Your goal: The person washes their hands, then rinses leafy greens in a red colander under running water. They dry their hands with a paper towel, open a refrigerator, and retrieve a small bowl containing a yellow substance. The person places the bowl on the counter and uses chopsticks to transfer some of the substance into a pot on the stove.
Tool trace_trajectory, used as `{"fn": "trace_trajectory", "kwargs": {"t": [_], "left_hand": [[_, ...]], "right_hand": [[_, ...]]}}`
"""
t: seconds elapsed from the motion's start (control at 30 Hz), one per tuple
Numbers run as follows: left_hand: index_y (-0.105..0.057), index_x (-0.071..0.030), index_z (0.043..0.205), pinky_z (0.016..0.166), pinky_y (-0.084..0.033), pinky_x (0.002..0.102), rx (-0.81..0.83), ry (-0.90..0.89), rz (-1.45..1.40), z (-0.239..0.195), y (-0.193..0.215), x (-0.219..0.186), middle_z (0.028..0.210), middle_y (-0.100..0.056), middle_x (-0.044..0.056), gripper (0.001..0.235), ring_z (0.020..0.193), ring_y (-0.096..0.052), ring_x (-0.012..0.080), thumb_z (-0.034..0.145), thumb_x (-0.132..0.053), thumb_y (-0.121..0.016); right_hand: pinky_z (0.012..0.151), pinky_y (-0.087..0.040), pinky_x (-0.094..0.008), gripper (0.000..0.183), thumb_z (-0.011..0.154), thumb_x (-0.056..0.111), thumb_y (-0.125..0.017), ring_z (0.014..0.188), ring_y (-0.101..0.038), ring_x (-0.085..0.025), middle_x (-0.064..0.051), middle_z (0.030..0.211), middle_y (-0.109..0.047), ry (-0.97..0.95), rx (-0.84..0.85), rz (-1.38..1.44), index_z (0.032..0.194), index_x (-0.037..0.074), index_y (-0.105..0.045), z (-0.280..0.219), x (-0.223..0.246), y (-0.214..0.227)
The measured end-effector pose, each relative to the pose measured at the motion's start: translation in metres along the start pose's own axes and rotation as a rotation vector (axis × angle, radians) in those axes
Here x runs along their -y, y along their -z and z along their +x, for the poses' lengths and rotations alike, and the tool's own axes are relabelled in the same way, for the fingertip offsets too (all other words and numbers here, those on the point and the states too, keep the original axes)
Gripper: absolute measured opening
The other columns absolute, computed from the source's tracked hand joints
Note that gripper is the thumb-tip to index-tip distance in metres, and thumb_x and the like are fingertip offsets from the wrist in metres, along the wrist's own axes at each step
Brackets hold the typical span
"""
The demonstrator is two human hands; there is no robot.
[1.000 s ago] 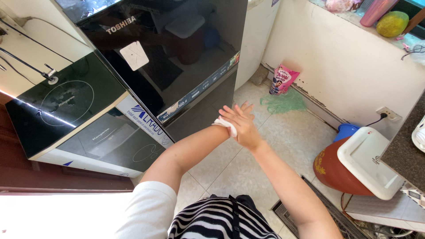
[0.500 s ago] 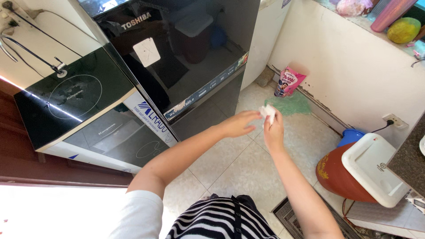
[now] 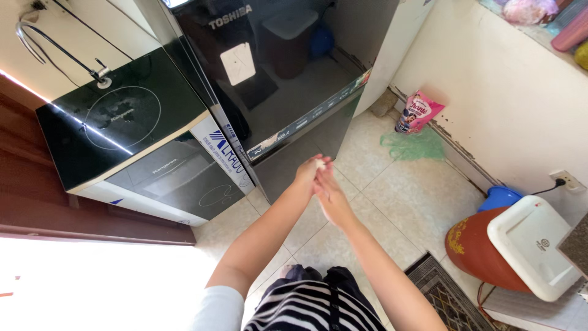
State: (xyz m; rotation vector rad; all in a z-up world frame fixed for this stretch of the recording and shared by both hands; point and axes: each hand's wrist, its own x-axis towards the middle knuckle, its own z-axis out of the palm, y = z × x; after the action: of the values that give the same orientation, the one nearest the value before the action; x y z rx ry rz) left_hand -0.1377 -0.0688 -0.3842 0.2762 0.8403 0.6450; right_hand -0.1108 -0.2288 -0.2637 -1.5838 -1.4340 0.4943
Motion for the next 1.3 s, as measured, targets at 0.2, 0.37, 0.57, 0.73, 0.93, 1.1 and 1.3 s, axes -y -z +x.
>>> {"fn": "trace_trajectory", "kwargs": {"t": [0.2, 0.37, 0.57, 0.73, 0.93, 1.1, 1.3], "left_hand": [[-0.067, -0.004, 0.105, 0.035, -0.034, 0.023, 0.162, -0.060, -0.185, 0.041, 0.084, -0.042, 0.067, -0.057, 0.001, 0.048, 0.045, -0.047, 0.0086, 0.109, -0.046, -0.041], [-0.050, -0.010, 0.135, 0.038, -0.044, 0.028, -0.131, -0.237, 0.650, 0.035, 0.123, -0.091, 0.082, -0.069, 0.007, 0.038, 0.044, -0.053, 0.0154, 0.106, -0.031, -0.038], [-0.055, -0.006, 0.135, 0.040, -0.059, 0.035, -0.234, -0.533, 1.175, 0.030, 0.153, -0.103, 0.119, -0.063, 0.014, 0.047, 0.052, -0.070, 0.0215, 0.099, -0.035, -0.046], [-0.062, -0.009, 0.137, 0.049, -0.054, 0.034, -0.334, -0.323, 0.940, 0.050, 0.169, -0.103, 0.109, -0.072, 0.020, 0.058, 0.062, -0.069, 0.0298, 0.108, -0.050, -0.033], [-0.079, -0.012, 0.114, 0.086, -0.052, 0.047, -0.506, -0.776, 1.232, 0.061, 0.176, -0.092, 0.107, -0.076, 0.016, 0.056, 0.096, -0.070, 0.0369, 0.109, -0.047, -0.035], [-0.081, -0.014, 0.104, 0.089, -0.053, 0.047, -0.569, -0.564, 1.192, 0.064, 0.174, -0.086, 0.100, -0.077, 0.014, 0.060, 0.097, -0.071, 0.0369, 0.107, -0.049, -0.033], [-0.075, -0.004, 0.110, 0.063, -0.060, 0.045, -0.133, -0.482, 1.118, 0.011, 0.167, -0.011, 0.116, -0.066, 0.006, 0.047, 0.096, -0.072, 0.0309, 0.104, -0.040, -0.045]], "right_hand": [[0.114, -0.040, -0.039, 0.049, 0.106, 0.030, -0.046, 0.139, -0.052, -0.026, -0.015, 0.150, -0.055, -0.395, 0.271, 0.483, 0.147, 0.003, -0.051, -0.025, 0.036, -0.035], [0.099, -0.052, -0.035, 0.049, 0.103, 0.032, -0.043, 0.112, -0.068, -0.020, -0.009, 0.132, -0.071, -0.559, 0.279, 0.541, 0.143, 0.007, -0.054, -0.046, 0.026, -0.035], [0.094, -0.055, -0.036, 0.045, 0.103, 0.031, -0.047, 0.107, -0.072, -0.021, -0.010, 0.122, -0.076, -0.838, 0.022, 0.534, 0.134, 0.003, -0.063, -0.076, -0.016, -0.012], [0.093, -0.055, -0.036, 0.044, 0.103, 0.032, -0.047, 0.107, -0.072, -0.022, -0.012, 0.122, -0.076, -0.973, -0.055, 0.528, 0.131, 0.003, -0.064, -0.100, -0.034, -0.001], [0.092, -0.054, -0.035, 0.045, 0.103, 0.037, -0.049, 0.107, -0.071, -0.020, -0.010, 0.122, -0.075, -1.010, -0.012, 0.490, 0.129, 0.004, -0.066, -0.109, -0.039, -0.005], [0.092, -0.054, -0.034, 0.046, 0.101, 0.039, -0.050, 0.107, -0.070, -0.018, -0.007, 0.123, -0.076, -1.032, 0.064, 0.439, 0.129, 0.006, -0.067, -0.109, -0.040, -0.015], [0.089, -0.055, -0.033, 0.046, 0.101, 0.040, -0.051, 0.105, -0.071, -0.018, -0.007, 0.122, -0.075, -1.028, 0.147, 0.420, 0.131, 0.007, -0.065, -0.108, -0.062, -0.037]]}}
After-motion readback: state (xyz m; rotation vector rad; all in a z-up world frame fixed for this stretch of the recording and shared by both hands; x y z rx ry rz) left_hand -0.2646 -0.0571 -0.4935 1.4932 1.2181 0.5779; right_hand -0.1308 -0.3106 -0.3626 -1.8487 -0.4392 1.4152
